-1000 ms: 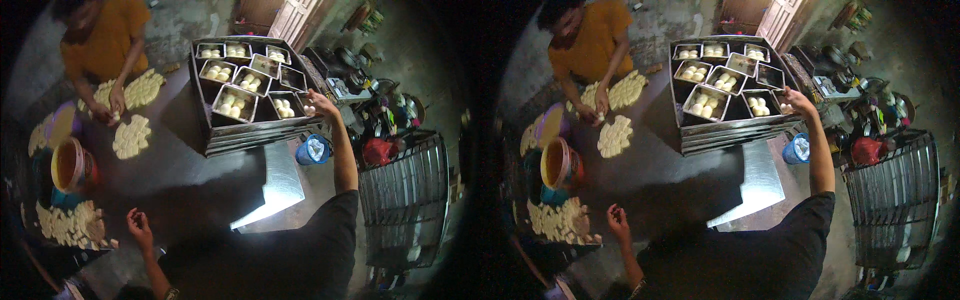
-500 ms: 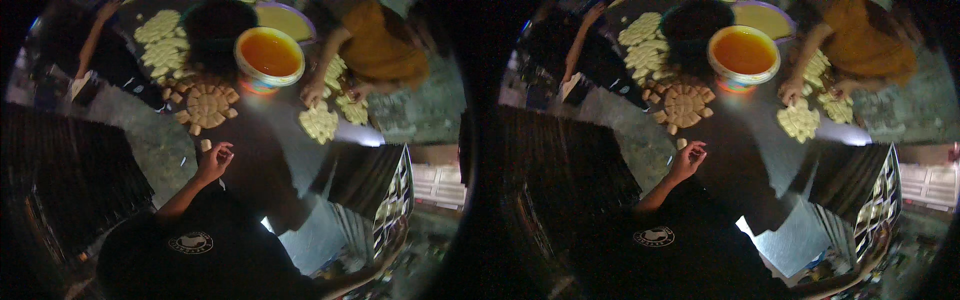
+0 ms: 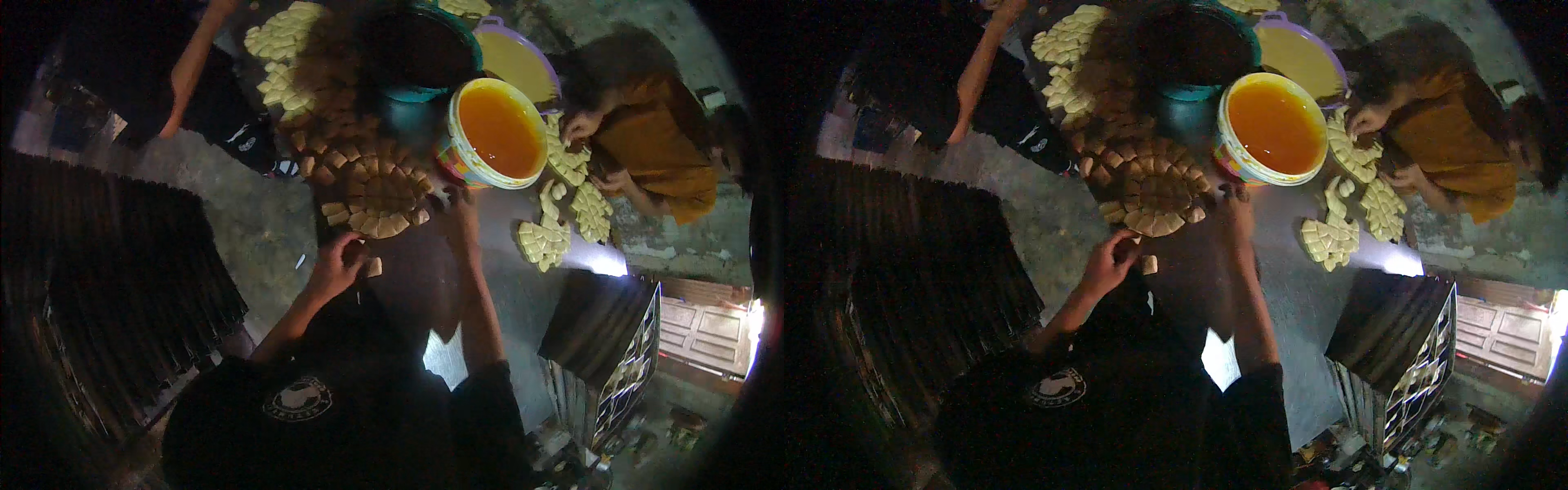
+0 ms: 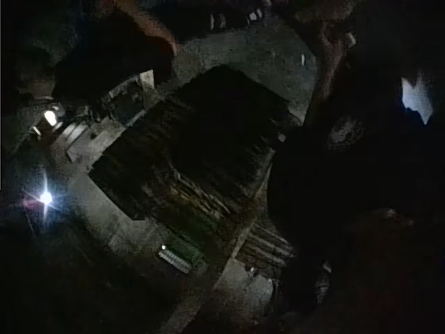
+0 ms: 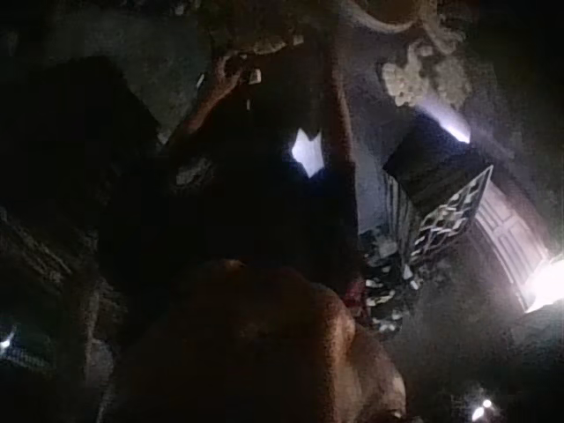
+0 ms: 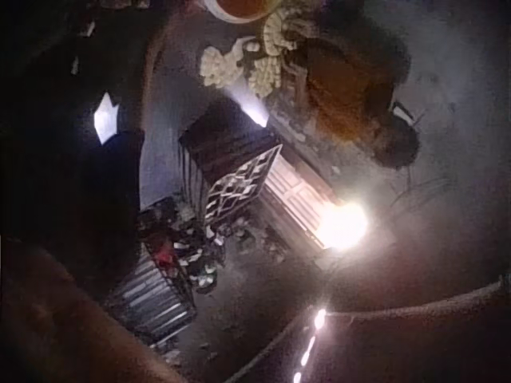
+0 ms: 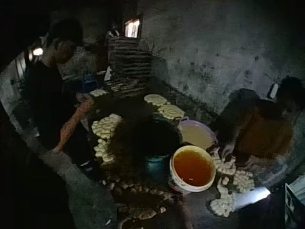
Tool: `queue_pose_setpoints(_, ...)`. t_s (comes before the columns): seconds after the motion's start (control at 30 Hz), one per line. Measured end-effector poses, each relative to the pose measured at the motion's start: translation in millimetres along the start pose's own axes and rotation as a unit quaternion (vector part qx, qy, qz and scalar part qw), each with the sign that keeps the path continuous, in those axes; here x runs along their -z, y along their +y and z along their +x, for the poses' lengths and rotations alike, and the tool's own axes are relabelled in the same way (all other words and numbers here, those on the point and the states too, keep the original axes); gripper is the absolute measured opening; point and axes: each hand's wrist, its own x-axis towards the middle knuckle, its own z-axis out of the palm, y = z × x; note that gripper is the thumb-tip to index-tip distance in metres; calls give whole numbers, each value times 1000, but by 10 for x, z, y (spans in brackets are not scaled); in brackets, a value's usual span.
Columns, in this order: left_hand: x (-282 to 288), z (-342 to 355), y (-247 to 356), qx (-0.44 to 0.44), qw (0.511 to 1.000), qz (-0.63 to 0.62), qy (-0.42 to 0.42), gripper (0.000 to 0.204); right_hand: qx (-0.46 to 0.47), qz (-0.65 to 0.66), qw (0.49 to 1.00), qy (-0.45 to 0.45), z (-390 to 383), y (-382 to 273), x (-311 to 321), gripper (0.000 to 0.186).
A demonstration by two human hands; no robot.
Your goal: The person shapes dough pieces by hand, dipping some in liquid and placing them into metal pans on a rack.
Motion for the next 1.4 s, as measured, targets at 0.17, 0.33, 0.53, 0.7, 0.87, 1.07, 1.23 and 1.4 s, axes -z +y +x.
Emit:
queue_pose_setpoints(0.17, 316, 22, 175, 30, 996, 74, 48, 19, 9, 163, 986, -23, 46, 215, -617, 22)
queue_pose_setpoints(0.33, -62, 21, 389, 11, 998, 52, 13, 20, -76, 447, 879, 151, -72, 248, -614, 27)
queue_pose_setpoints(0.53, -1057, -407, 1202, -108, 972, 39, -206, 22, -196, 493, 823, 205, -1296, 379, 740, 32)
queue_pose_setpoints(0.7, -2374, -1135, 1798, -159, 864, -80, -471, 17, -258, 331, 865, 275, -2642, 679, 1724, 26)
queue_pose_setpoints(0.87, -3098, -1909, 2264, -274, 791, -50, -544, 17, -302, 233, 875, 296, -3459, 784, 2289, 31)
queue_pose_setpoints(1.07, -3418, -2237, 2265, -289, 801, -68, -520, 17, -297, 206, 877, 317, -3649, 682, 2554, 40)
queue_pose_setpoints(1.23, -3083, -1953, 2514, -158, 882, -166, -412, 22, -250, 222, 900, 280, -3376, 514, 2804, 48)
queue_pose_setpoints(1.4, -2494, -1179, 2516, -310, 921, -209, -105, 43, -127, 232, 950, 165, -2663, 94, 3011, 56)
